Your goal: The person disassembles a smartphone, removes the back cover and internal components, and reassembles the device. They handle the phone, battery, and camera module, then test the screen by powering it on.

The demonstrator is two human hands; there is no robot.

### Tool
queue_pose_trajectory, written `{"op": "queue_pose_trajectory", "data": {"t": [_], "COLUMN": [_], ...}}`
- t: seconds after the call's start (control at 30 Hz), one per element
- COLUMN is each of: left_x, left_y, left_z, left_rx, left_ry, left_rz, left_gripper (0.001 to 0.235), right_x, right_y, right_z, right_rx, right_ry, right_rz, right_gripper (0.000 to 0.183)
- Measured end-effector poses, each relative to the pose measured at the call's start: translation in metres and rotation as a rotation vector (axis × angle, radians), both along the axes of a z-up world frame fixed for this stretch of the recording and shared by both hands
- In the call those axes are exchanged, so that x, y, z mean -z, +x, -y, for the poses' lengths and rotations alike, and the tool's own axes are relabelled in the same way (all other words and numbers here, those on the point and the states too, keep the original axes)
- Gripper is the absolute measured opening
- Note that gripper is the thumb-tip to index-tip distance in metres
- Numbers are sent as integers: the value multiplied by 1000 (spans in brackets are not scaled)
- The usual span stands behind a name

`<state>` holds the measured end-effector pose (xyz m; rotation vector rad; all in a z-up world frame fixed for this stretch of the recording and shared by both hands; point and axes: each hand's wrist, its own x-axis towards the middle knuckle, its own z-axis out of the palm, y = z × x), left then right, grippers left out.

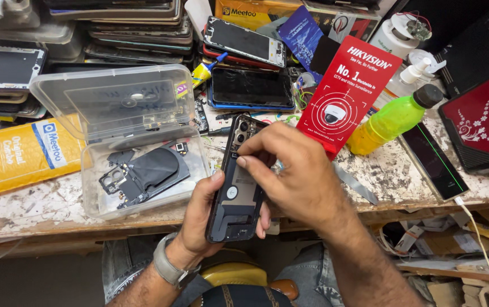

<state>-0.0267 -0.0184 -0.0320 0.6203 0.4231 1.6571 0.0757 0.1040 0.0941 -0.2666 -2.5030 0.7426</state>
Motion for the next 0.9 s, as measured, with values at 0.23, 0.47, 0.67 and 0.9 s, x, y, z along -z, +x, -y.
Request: {"op": "queue_pose_trajectory", "data": {"t": [0.23,0.47,0.67,0.9], "left_x": [0,-4,-3,-1], "left_y": [0,2,4,3], "left_z": [0,0,0,1], "left_rx": [22,-21,-65,-80], "left_ry": [-28,-67,-74,-54], "left_rz": [-17,-32,-54,-68], "left_gripper": [73,71,68,69], "right_x": [-5,0,12,22], "right_y": [-4,1,6,5], "right_z": [-14,-4,19,21], "right_rx": [-23,65,157,149], "right_ry": [-164,-195,-379,-156], "right_rz": [95,20,-90,-183], "right_gripper": [16,16,12,14]}}
